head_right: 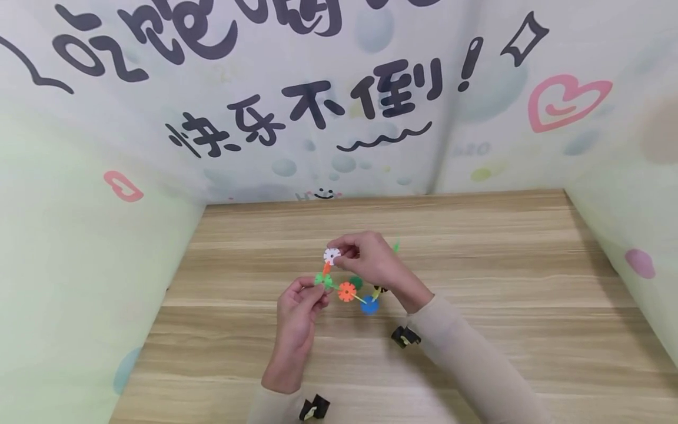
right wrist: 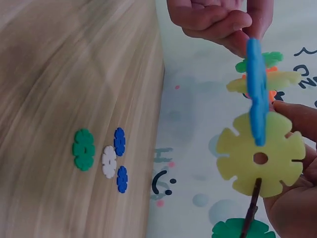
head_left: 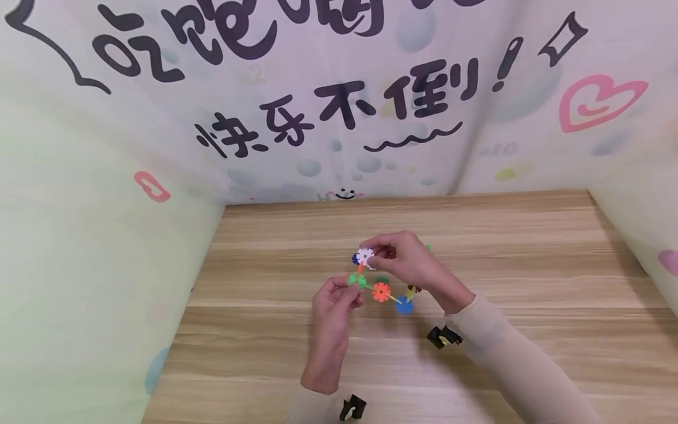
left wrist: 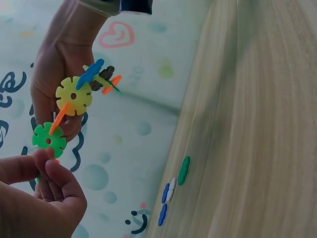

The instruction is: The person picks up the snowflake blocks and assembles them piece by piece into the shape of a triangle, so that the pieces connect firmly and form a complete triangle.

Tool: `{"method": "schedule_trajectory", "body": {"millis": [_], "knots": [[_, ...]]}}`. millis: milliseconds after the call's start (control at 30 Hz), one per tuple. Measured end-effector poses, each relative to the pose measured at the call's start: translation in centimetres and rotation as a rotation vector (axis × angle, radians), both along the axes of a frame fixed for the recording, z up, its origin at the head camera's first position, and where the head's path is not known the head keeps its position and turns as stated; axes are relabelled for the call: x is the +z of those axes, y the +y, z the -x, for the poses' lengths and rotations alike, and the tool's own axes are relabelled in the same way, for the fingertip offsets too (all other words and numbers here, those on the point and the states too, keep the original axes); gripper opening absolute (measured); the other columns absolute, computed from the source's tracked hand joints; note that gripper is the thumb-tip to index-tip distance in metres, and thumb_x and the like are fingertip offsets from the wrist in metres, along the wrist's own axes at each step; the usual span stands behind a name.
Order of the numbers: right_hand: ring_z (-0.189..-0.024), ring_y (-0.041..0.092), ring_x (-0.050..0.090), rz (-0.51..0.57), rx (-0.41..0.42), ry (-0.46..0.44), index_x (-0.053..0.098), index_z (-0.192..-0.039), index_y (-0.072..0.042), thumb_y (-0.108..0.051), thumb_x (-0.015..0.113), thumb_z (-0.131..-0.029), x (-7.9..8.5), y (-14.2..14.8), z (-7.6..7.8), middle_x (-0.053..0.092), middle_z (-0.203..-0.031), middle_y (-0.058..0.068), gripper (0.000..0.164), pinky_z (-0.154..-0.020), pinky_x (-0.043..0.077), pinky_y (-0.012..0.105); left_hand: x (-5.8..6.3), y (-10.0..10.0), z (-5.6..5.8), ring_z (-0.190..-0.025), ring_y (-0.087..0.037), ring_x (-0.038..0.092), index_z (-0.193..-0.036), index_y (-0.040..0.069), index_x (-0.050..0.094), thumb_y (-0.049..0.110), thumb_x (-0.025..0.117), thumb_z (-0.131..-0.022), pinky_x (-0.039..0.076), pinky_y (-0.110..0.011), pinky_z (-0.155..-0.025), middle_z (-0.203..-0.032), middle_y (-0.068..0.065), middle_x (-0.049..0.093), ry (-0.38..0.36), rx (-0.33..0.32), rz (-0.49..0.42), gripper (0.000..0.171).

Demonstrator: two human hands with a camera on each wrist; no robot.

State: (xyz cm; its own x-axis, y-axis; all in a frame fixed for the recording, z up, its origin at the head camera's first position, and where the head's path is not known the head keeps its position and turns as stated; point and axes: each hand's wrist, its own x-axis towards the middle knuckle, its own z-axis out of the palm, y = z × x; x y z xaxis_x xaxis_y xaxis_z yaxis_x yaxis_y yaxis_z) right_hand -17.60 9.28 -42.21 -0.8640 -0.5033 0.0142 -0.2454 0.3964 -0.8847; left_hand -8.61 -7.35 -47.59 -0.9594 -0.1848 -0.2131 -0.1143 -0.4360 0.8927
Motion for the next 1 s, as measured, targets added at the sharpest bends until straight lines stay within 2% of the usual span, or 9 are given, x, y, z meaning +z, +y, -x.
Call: {"method": "schedule_trajectory", "body": {"millis": [200, 300, 433, 567, 667, 800, 867, 1000], "knots": [[-0.081, 0.019, 0.063, -0.005, -0.017, 0.015, 0.073, -0.116, -0.015, -0.012, 0.074, -0.091, -0.2, -0.3, -0.3, 0.069, -0.090, -0.001, 0.026, -0.071, 0.057, 0.032, 0.0, -0.5, 0.2, -0.075, -0.020, 0.064, -0.099, -0.004, 0.060, -0.002, 0.068, -0.091, 0.056, -0.027, -0.070, -0.088, -0.012, 0.068, 0.015, -0.016, 0.078, 0.011], [-0.080, 0.017, 0.064, -0.016, 0.012, 0.047, 0.074, -0.115, -0.013, -0.011, 0.075, -0.090, -0.3, 0.0, 0.0, 0.069, -0.089, -0.002, 0.025, -0.070, 0.057, 0.030, -0.2, -0.8, 0.2, -0.076, -0.019, 0.064, -0.101, -0.006, 0.061, -0.002, 0.068, -0.091, 0.057, -0.028, -0.072, -0.088, -0.012, 0.068, 0.008, -0.038, 0.108, 0.013], [-0.079, 0.016, 0.065, -0.051, 0.052, 0.096, 0.072, -0.119, -0.011, -0.014, 0.073, -0.093, 0.0, 1.1, 0.9, 0.070, -0.091, -0.001, 0.027, -0.069, 0.057, 0.033, -0.4, -1.5, 0.1, -0.078, -0.019, 0.065, -0.106, -0.007, 0.061, -0.004, 0.068, -0.090, 0.058, -0.031, -0.075, -0.087, -0.012, 0.067, -0.011, -0.099, 0.155, 0.018], [-0.077, 0.019, 0.067, -0.078, -0.005, 0.083, 0.068, -0.124, -0.013, -0.019, 0.068, -0.097, -0.2, 2.5, 2.9, 0.071, -0.093, 0.004, 0.028, -0.067, 0.057, 0.038, -0.6, -2.8, 0.0, -0.081, -0.021, 0.066, -0.115, -0.005, 0.062, -0.004, 0.066, -0.091, 0.058, -0.034, -0.078, -0.088, -0.011, 0.066, -0.031, -0.170, 0.243, 0.025], [-0.077, 0.023, 0.067, -0.095, -0.041, 0.031, 0.068, -0.123, -0.014, -0.019, 0.066, -0.098, -2.0, 3.1, 4.4, 0.070, -0.095, 0.008, 0.026, -0.065, 0.057, 0.036, -0.7, -3.9, -0.2, -0.085, -0.026, 0.066, -0.119, -0.002, 0.063, -0.002, 0.065, -0.093, 0.057, -0.042, -0.084, -0.089, -0.011, 0.065, -0.039, -0.217, 0.317, 0.027], [-0.078, 0.026, 0.066, -0.129, -0.026, -0.043, 0.067, -0.124, -0.008, -0.011, 0.064, -0.097, -5.6, 3.4, 5.3, 0.069, -0.096, 0.015, 0.027, -0.064, 0.056, 0.034, -0.8, -4.7, -0.2, -0.093, -0.034, 0.066, -0.119, 0.000, 0.065, 0.003, 0.062, -0.095, 0.054, -0.050, -0.089, -0.093, -0.012, 0.067, -0.036, -0.284, 0.384, 0.024], [-0.078, 0.024, 0.065, -0.156, -0.004, -0.061, 0.067, -0.123, -0.007, -0.008, 0.065, -0.095, -7.2, 3.2, 5.4, 0.068, -0.094, 0.013, 0.028, -0.063, 0.056, 0.033, -0.9, -4.9, -0.2, -0.094, -0.036, 0.065, -0.118, 0.001, 0.066, 0.004, 0.061, -0.096, 0.055, -0.049, -0.088, -0.094, -0.013, 0.067, -0.031, -0.306, 0.392, 0.023], [-0.073, 0.018, 0.061, -0.212, 0.045, -0.069, 0.067, -0.123, -0.011, -0.014, 0.072, -0.092, -9.4, 2.3, 5.4, 0.067, -0.086, 0.004, 0.031, -0.063, 0.053, 0.032, -1.0, -5.1, 0.1, -0.090, -0.032, 0.065, -0.117, 0.001, 0.067, 0.005, 0.061, -0.097, 0.057, -0.042, -0.084, -0.094, -0.012, 0.068, -0.037, -0.312, 0.416, 0.022]]}}
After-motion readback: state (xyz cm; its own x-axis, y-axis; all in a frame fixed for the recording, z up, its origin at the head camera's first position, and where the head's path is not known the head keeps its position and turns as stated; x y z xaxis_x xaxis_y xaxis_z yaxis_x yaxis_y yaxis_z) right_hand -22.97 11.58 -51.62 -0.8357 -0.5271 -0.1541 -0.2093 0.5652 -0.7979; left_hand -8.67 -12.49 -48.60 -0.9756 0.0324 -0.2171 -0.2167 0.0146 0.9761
